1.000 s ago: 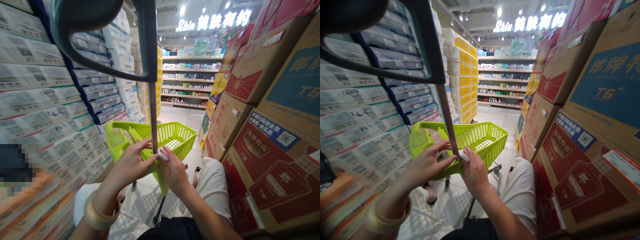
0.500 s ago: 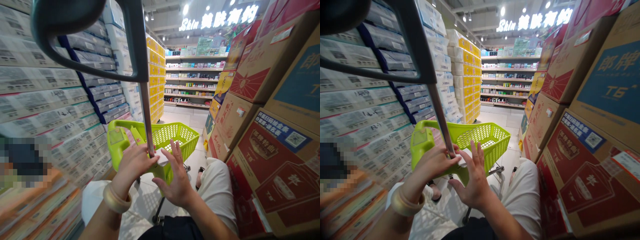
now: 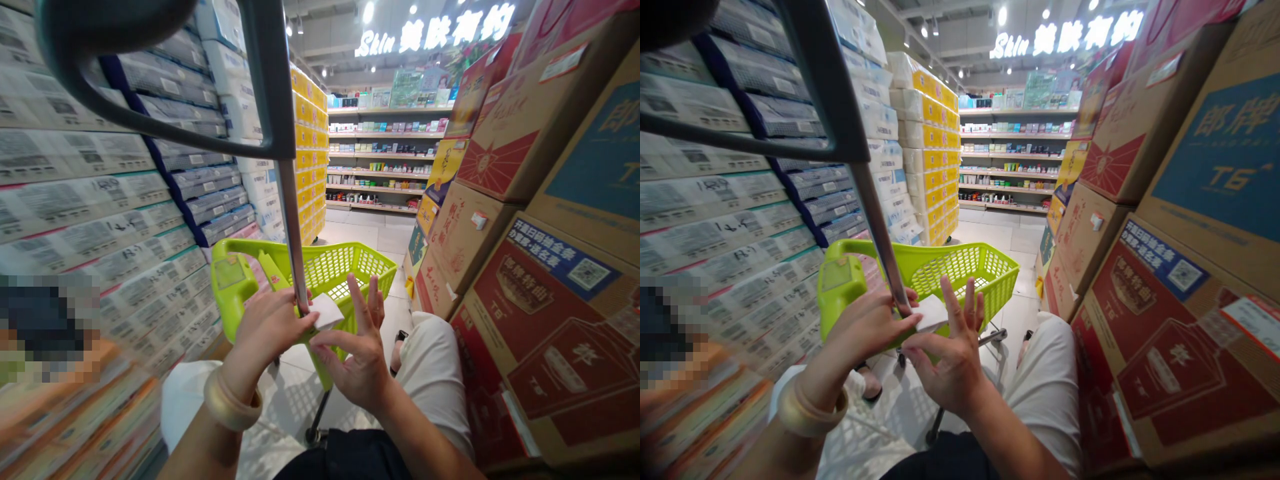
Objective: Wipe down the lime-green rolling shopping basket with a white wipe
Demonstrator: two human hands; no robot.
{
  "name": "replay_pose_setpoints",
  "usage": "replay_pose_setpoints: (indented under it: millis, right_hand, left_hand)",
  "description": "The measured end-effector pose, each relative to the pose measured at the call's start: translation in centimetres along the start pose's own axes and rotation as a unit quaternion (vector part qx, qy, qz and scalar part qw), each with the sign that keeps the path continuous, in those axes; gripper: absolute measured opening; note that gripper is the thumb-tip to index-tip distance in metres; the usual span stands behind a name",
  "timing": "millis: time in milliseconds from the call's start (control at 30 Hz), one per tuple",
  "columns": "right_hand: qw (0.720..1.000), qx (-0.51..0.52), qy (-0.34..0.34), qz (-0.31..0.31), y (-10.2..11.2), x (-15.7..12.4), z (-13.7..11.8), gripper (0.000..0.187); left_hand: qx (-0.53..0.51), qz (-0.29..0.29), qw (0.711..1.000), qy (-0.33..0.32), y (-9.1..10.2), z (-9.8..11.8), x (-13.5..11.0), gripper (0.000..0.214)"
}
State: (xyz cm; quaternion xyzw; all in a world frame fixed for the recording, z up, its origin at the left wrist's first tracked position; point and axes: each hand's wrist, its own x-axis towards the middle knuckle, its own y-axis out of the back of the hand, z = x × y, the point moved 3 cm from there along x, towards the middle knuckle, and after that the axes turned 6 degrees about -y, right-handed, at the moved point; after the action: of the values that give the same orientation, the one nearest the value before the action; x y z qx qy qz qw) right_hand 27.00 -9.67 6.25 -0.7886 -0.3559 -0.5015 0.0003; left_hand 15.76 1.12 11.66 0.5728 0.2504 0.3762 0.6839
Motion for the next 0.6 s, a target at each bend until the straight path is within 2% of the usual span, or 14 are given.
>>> replay_pose_setpoints:
  millis: [67,167,233,333,500,600]
  right_hand:
    - [1.0,0.001,0.006,-0.004,-0.1,0.0,0.3,0.016]
    - [0.998,0.021,0.012,-0.057,-1.0,-0.1,1.0,0.049]
    - [0.995,0.043,0.009,-0.094,-1.8,-0.2,1.7,0.058]
    - [0.992,0.069,0.001,-0.105,-2.9,-0.5,2.7,0.053]
    - [0.996,0.05,-0.05,-0.048,-3.5,-0.6,5.2,0.044]
    - [0.996,0.044,-0.066,-0.034,-3.5,-0.5,5.9,0.036]
  left_hand:
    - [0.013,0.005,1.0,-0.019,0.1,0.2,0.0,0.028]
    - [0.035,0.018,0.998,-0.041,0.1,0.3,-0.1,0.03]
    - [0.04,0.027,0.998,-0.046,0.0,0.2,-0.2,0.029]
    - [0.022,0.055,0.997,-0.048,0.0,0.0,-0.3,0.028]
    - [-0.064,0.136,0.986,-0.075,0.2,-0.7,-0.6,0.027]
    - [-0.084,0.157,0.98,-0.087,0.3,-0.9,-0.7,0.024]
